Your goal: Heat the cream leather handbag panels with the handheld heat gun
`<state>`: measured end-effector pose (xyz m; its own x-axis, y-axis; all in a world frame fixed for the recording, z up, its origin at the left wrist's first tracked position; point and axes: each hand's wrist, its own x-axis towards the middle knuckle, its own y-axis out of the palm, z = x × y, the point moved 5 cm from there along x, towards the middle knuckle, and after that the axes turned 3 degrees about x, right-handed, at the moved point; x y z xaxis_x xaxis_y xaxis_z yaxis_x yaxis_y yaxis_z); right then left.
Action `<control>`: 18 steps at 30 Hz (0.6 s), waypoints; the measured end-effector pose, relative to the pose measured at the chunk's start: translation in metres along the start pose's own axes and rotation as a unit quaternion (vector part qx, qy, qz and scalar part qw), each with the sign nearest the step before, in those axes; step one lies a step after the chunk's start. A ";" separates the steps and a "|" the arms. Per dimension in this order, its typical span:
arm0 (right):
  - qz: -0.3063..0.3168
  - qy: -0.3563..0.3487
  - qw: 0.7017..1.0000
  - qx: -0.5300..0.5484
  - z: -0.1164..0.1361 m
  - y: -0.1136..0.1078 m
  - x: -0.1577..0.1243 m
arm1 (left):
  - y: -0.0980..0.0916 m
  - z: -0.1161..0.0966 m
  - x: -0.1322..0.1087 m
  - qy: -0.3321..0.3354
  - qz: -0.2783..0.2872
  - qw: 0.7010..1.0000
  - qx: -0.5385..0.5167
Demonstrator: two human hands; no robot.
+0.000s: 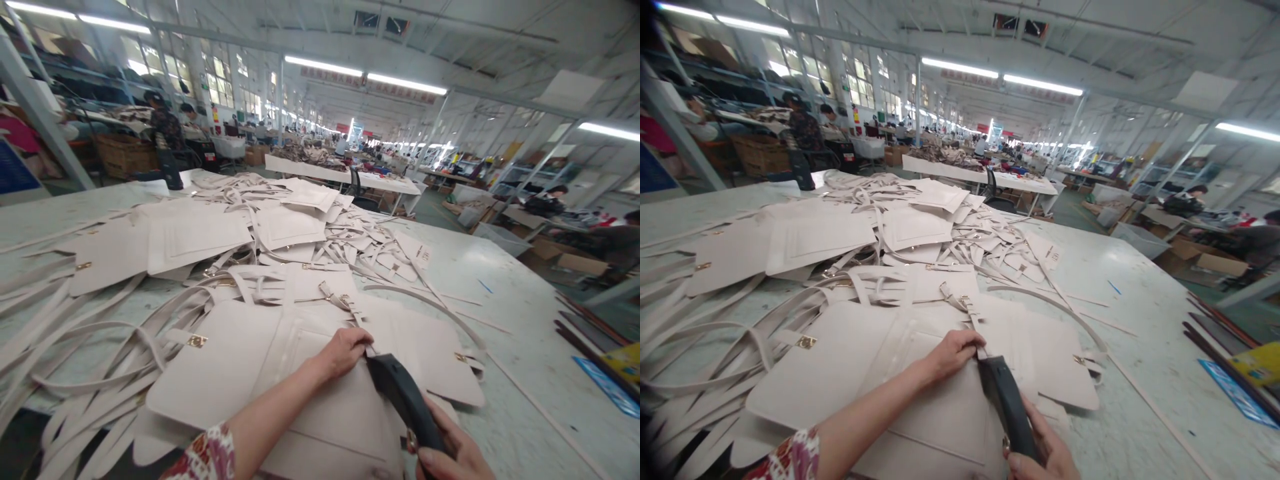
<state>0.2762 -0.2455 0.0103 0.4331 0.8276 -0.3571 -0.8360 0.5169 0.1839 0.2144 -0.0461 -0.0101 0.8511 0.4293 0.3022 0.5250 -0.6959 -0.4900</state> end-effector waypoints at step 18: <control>0.119 0.028 0.991 0.051 -0.002 -0.029 0.032 | 0.019 0.004 -0.001 -0.027 -0.128 0.991 0.019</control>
<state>0.3139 -0.2347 -0.0080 0.2064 0.9165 -0.3427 -0.8721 0.3311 0.3602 0.2235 -0.0576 -0.0237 0.6889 0.6194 0.3765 0.7219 -0.5396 -0.4332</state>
